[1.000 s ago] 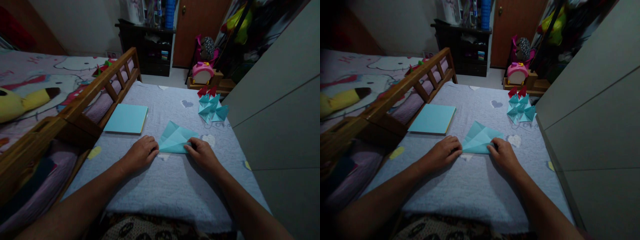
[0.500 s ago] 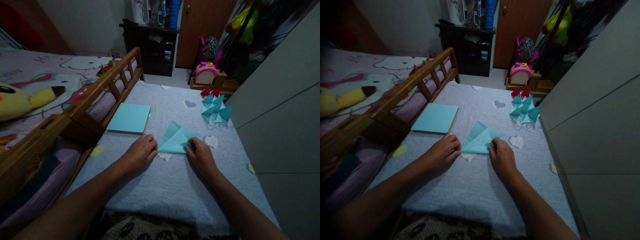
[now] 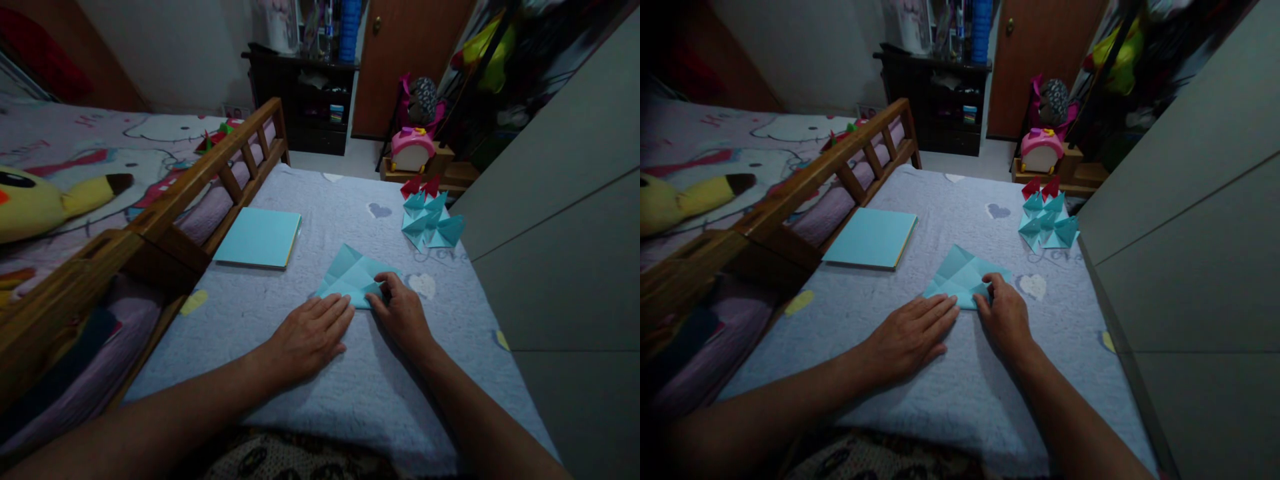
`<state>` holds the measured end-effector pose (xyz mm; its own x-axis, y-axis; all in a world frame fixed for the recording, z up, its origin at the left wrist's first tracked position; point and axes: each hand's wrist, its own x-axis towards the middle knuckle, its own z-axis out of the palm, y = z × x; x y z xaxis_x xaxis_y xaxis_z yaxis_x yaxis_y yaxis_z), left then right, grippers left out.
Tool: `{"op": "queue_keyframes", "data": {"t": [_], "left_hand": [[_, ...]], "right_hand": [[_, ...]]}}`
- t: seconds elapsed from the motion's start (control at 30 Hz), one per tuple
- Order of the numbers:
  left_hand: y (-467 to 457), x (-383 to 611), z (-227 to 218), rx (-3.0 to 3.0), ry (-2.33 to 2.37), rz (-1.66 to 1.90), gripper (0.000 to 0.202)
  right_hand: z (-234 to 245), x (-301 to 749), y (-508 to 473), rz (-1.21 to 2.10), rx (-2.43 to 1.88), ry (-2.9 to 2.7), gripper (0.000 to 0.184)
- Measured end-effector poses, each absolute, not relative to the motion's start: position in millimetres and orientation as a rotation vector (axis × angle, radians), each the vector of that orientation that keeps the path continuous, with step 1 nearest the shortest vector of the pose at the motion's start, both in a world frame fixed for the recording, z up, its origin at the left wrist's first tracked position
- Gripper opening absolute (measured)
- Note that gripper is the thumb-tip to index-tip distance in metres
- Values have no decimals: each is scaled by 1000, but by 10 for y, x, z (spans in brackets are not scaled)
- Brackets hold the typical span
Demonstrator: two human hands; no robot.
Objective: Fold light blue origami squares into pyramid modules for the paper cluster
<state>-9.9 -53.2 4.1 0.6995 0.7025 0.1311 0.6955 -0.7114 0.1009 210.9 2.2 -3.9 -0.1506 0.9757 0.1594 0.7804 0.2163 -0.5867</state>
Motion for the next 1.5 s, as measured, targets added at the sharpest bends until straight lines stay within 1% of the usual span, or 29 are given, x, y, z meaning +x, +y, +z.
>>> {"op": "queue_keyframes", "data": {"t": [0.2, 0.43, 0.5, 0.67, 0.9, 0.97, 1.07, 1.23, 1.4, 1.43, 1.5], "left_hand": [[-555, -110, -9, 2824, 1200, 124, 58], [-699, -53, -47, 2775, 1282, 45, 80], [-728, -47, -42, 2770, 1309, 46, 80], [-734, -76, 2, 2801, 1260, 69, 75], [-750, -94, 16, 2741, 1250, 82, 75], [-760, -90, 19, 2728, 1239, 116, 72], [-731, -122, 42, 2667, 1278, 228, 63], [-504, -278, 123, 2353, 1573, 466, 44], [-283, -330, 185, 2139, 1547, 465, 9], [-256, -322, 190, 2130, 1534, 456, 6], [-205, -309, 195, 2164, 1510, 437, 8]], "right_hand": [[-14, 2120, 30, 523, -1606, -1970, 27], [25, 2177, 41, 619, -1577, -1920, 27], [26, 2181, 43, 631, -1584, -1914, 27], [19, 2183, 49, 619, -1590, -1929, 26], [21, 2185, 54, 595, -1588, -1936, 25], [24, 2183, 53, 597, -1596, -1935, 26], [32, 2177, 50, 600, -1606, -1933, 27], [39, 2169, 50, 616, -1610, -1933, 29], [33, 2184, 46, 613, -1575, -1919, 27], [30, 2192, 40, 617, -1564, -1917, 27], [23, 2210, 25, 638, -1532, -1923, 28]]}}
